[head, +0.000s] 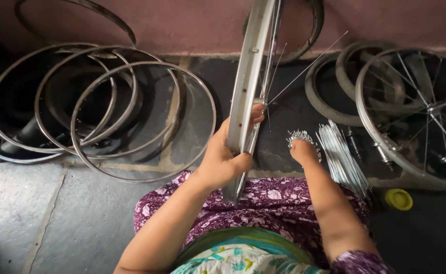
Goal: The person sits on the floor and laces a bicycle wheel by inserting spokes through the hub and rim, then securing them with nipples. The person rotates the wheel to access different spoke holes and continues adding spokes one by one.
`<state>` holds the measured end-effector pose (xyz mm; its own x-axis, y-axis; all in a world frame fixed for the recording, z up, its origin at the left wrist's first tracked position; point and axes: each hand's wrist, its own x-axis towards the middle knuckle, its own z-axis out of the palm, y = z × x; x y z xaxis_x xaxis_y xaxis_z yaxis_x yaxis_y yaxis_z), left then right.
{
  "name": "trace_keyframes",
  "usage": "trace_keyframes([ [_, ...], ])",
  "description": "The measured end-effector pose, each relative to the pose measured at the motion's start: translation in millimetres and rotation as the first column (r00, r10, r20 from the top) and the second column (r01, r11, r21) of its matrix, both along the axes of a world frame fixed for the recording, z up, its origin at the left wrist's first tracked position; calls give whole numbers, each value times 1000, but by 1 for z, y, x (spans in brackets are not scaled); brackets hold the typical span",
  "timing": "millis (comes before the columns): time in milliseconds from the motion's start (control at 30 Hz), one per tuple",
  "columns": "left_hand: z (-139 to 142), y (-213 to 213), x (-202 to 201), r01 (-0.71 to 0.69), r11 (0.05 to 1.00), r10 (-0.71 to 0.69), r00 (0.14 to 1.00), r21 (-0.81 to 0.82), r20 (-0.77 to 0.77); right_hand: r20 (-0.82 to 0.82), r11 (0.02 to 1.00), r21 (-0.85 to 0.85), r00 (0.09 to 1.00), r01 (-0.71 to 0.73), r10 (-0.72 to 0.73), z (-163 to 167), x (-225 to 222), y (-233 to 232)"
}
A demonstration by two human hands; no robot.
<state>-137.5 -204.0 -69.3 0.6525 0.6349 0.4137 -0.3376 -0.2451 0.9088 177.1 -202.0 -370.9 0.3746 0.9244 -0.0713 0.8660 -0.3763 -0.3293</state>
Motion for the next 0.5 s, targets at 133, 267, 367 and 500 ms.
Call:
trace_keyframes([
  [133, -7, 0, 16, -36, 999, 36, 999, -17, 18, -512, 816, 540, 850, 206, 124, 70, -27, -28],
  [267, -16, -6, 33, -110, 994, 110, 994, -14, 24, -881, 821, 416, 399, 392, 256, 147, -79, -110],
  [367, -23, -19, 46, -253, 966, 256, 964, 58, -64, -648, 663, 748, 245, 26, 721, 185, -114, -146],
  [500, -30, -35, 47, -292, 903, 327, 943, 315, -64, -503, 555, 830, 354, -58, 789, 191, -153, -153],
])
